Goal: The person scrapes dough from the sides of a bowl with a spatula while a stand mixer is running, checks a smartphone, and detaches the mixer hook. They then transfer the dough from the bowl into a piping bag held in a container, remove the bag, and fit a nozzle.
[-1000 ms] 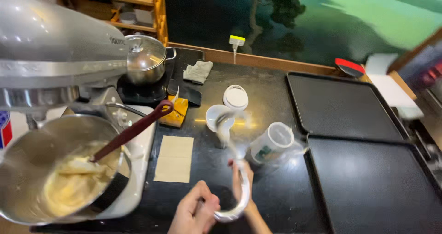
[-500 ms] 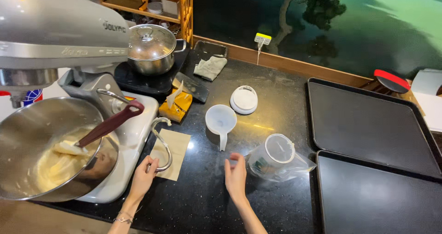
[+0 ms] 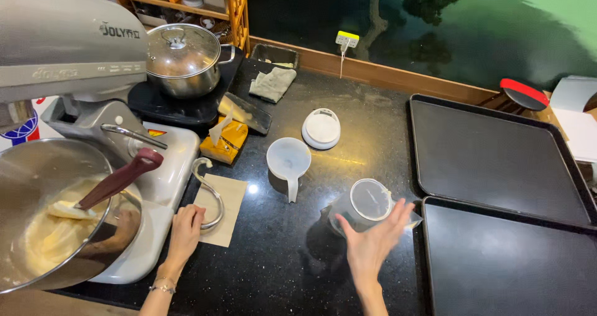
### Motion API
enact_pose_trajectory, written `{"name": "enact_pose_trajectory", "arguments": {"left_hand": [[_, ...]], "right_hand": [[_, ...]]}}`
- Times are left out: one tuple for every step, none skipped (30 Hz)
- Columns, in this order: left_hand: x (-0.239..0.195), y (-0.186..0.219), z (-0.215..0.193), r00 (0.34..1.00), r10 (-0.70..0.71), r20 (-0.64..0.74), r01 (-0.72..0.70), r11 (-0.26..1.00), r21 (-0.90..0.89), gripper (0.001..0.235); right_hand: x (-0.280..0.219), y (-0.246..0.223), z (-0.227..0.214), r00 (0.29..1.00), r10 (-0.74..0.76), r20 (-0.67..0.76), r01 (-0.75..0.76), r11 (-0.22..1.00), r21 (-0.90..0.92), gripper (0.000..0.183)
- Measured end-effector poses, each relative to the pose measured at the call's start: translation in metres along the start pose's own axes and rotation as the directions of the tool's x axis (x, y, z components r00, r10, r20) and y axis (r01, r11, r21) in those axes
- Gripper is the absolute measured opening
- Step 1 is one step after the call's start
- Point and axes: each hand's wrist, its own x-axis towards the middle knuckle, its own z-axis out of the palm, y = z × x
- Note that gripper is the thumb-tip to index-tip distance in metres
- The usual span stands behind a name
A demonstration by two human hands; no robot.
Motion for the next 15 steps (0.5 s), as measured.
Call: {"name": "enact_pose_trajectory", "arguments": {"left_hand": [[0.000, 0.003, -0.002, 0.999, 0.000, -0.040, 0.000, 1.000, -0.008, 0.034], [0.001, 0.007, -0.003, 0.997, -0.002, -0.082, 0.000, 1.000, -0.016, 0.033], [-0.004, 0.009, -0.001, 0.997, -0.003, -0.083, 0.001, 1.000, -0.018, 0.033], [-0.010, 0.010, 0.000, 0.989, -0.046, -0.141, 0.042, 0.999, -0.027, 0.028], [-0.015, 0.012, 0.001, 0.976, -0.089, -0.198, 0.082, 0.996, -0.039, 0.024], [-0.027, 0.019, 0.005, 0.975, -0.093, -0.204, 0.087, 0.996, -0.038, 0.024], [-0.038, 0.025, 0.009, 0.912, -0.056, -0.405, 0.055, 0.998, -0.015, 0.017], [-0.049, 0.032, 0.013, 0.807, -0.015, -0.590, 0.029, 0.999, 0.015, 0.021], [-0.060, 0.049, 0.022, 0.802, -0.018, -0.597, 0.035, 0.999, 0.017, 0.021], [-0.070, 0.066, 0.030, 0.735, -0.007, -0.678, 0.014, 1.000, 0.004, 0.019], [-0.080, 0.083, 0.038, 0.659, 0.001, -0.752, -0.008, 1.000, -0.006, 0.018], [-0.087, 0.086, 0.047, 0.649, -0.005, -0.761, 0.002, 1.000, -0.004, 0.018], [-0.094, 0.089, 0.056, 0.691, -0.059, -0.720, -0.017, 0.995, -0.098, 0.019], [-0.100, 0.092, 0.066, 0.730, -0.109, -0.675, -0.034, 0.980, -0.195, 0.020], [-0.102, 0.093, 0.057, 0.718, -0.117, -0.686, -0.026, 0.981, -0.194, 0.020]], "right_hand": [[0.002, 0.008, 0.009, 0.994, 0.078, 0.078, -0.089, 0.986, 0.139, 0.149], [0.005, 0.017, 0.019, 0.976, 0.141, 0.166, -0.183, 0.946, 0.269, 0.160], [0.010, 0.015, 0.023, 0.976, 0.140, 0.166, -0.181, 0.946, 0.268, 0.160], [0.015, 0.013, 0.028, 0.973, 0.190, 0.131, -0.223, 0.922, 0.315, 0.154], [0.020, 0.010, 0.034, 0.965, 0.242, 0.099, -0.262, 0.894, 0.363, 0.149], [0.029, 0.017, 0.044, 0.966, 0.238, 0.104, -0.259, 0.894, 0.366, 0.149], [0.038, 0.024, 0.055, 0.969, 0.237, 0.069, -0.245, 0.887, 0.392, 0.147], [0.048, 0.029, 0.066, 0.971, 0.236, 0.036, -0.229, 0.879, 0.419, 0.145], [0.058, 0.034, 0.073, 0.972, 0.229, 0.041, -0.225, 0.877, 0.425, 0.145], [0.068, 0.037, 0.081, 0.981, 0.193, -0.005, -0.174, 0.896, 0.407, 0.144], [0.079, 0.040, 0.089, 0.987, 0.155, -0.051, -0.123, 0.913, 0.388, 0.144], [0.084, 0.043, 0.092, 0.989, 0.144, -0.043, -0.115, 0.911, 0.396, 0.144], [0.090, 0.045, 0.094, 0.987, 0.162, -0.007, -0.145, 0.900, 0.412, 0.148], [0.098, 0.047, 0.097, 0.984, 0.176, 0.029, -0.172, 0.888, 0.426, 0.152], [0.089, 0.052, 0.097, 0.986, 0.161, 0.037, -0.161, 0.887, 0.434, 0.152]]}}
